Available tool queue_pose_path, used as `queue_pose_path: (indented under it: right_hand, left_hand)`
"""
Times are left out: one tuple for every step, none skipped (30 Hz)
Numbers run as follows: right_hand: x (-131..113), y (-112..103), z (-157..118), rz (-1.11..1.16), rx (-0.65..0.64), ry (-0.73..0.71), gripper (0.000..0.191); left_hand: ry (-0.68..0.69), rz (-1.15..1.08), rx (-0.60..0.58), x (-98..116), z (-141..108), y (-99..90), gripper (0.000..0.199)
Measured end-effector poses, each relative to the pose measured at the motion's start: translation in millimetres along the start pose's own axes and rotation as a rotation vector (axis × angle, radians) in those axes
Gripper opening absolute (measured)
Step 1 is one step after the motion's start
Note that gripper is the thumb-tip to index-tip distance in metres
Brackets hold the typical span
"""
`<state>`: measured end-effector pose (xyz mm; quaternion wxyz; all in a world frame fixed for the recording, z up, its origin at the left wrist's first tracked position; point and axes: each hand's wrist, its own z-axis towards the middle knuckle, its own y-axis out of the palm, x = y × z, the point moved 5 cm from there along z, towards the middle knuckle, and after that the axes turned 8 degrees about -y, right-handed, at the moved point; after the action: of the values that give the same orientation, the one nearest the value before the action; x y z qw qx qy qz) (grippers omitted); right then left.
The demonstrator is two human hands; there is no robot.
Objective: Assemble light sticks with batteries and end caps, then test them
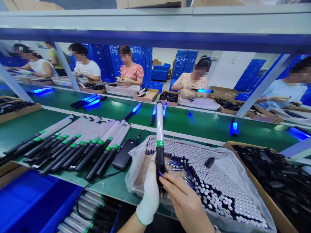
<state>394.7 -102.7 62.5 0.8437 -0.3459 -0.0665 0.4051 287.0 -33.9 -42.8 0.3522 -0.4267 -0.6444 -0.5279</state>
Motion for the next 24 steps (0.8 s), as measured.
queue_pose_path:
  right_hand:
    - [3, 0, 0, 0.022, 0.012, 0.012, 0.032]
    - [5, 0, 0, 0.053, 0.032, 0.03, 0.03]
    - [8, 1, 1, 0.096, 0.05, 0.062, 0.027]
    - [10, 4, 1, 0.145, 0.065, 0.116, 0.023]
    - [13, 6, 2, 0.19, 0.076, 0.191, 0.018]
    - [17, 9, 3, 0.228, 0.082, 0.281, 0.015]
    - [21, 12, 2, 0.256, 0.08, 0.379, 0.015]
    - [25, 15, 1, 0.276, 0.068, 0.479, 0.018]
    - [30, 16, -1, 0.296, 0.045, 0.571, 0.021]
    - [35, 17, -3, 0.324, 0.016, 0.647, 0.022]
    - [42, 18, -6, 0.361, -0.02, 0.708, 0.02]
    - [49, 17, -10, 0.393, -0.062, 0.754, 0.016]
    - [57, 16, -15, 0.406, -0.107, 0.785, 0.01]
    - [65, 15, -19, 0.396, -0.161, 0.795, 0.005]
    - [73, 15, -24, 0.363, -0.228, 0.787, 0.007]
    - [79, 16, -28, 0.312, -0.308, 0.768, 0.012]
    - [84, 20, -33, 0.259, -0.394, 0.741, 0.015]
    - [87, 24, -37, 0.216, -0.476, 0.711, 0.018]
    - [89, 30, -41, 0.183, -0.542, 0.681, 0.021]
    - [90, 36, -44, 0.148, -0.588, 0.656, 0.024]
    - [91, 41, -45, 0.107, -0.611, 0.636, 0.025]
    - [92, 46, -46, 0.057, -0.616, 0.616, 0.027]
    - [93, 50, -45, -0.005, -0.613, 0.592, 0.029]
    - [95, 53, -43, -0.071, -0.607, 0.569, 0.03]
  left_hand:
    - [-0.005, 0.033, -0.002, -2, 0, 0.4, 0.057]
    - [-0.013, 0.059, -0.007, -3, 0, 1.6, 0.057]
    - [-0.024, 0.076, -0.019, -2, -1, 3.8, 0.057]
    - [-0.034, 0.091, -0.038, 0, -2, 6.6, 0.057]
    - [-0.045, 0.102, -0.056, 4, -3, 9.5, 0.057]
    - [-0.059, 0.116, -0.086, 8, -4, 12.8, 0.059]
    - [-0.077, 0.131, -0.126, 12, -6, 16.1, 0.061]
    - [-0.096, 0.147, -0.17, 18, -9, 18.9, 0.065]
    - [-0.118, 0.162, -0.216, 23, -11, 21.0, 0.07]
    - [-0.147, 0.176, -0.26, 27, -13, 22.3, 0.074]
    - [-0.181, 0.183, -0.3, 31, -15, 22.6, 0.078]
    - [-0.215, 0.179, -0.332, 34, -16, 22.0, 0.08]
    - [-0.244, 0.164, -0.353, 37, -16, 20.7, 0.082]
    - [-0.27, 0.148, -0.376, 38, -15, 19.3, 0.082]
    - [-0.285, 0.135, -0.393, 39, -13, 17.7, 0.082]
    - [-0.286, 0.13, -0.401, 39, -10, 15.9, 0.082]
    - [-0.278, 0.142, -0.4, 38, -7, 13.9, 0.081]
    - [-0.265, 0.169, -0.391, 36, -3, 11.8, 0.08]
    - [-0.251, 0.202, -0.376, 34, 0, 9.7, 0.079]
    - [-0.237, 0.239, -0.353, 32, 3, 7.5, 0.078]
    - [-0.233, 0.276, -0.325, 30, 6, 5.2, 0.076]
    - [-0.234, 0.313, -0.296, 28, 7, 3.0, 0.075]
    - [-0.229, 0.352, -0.267, 27, 9, 1.1, 0.073]
    - [-0.219, 0.391, -0.242, 27, 9, -0.3, 0.071]
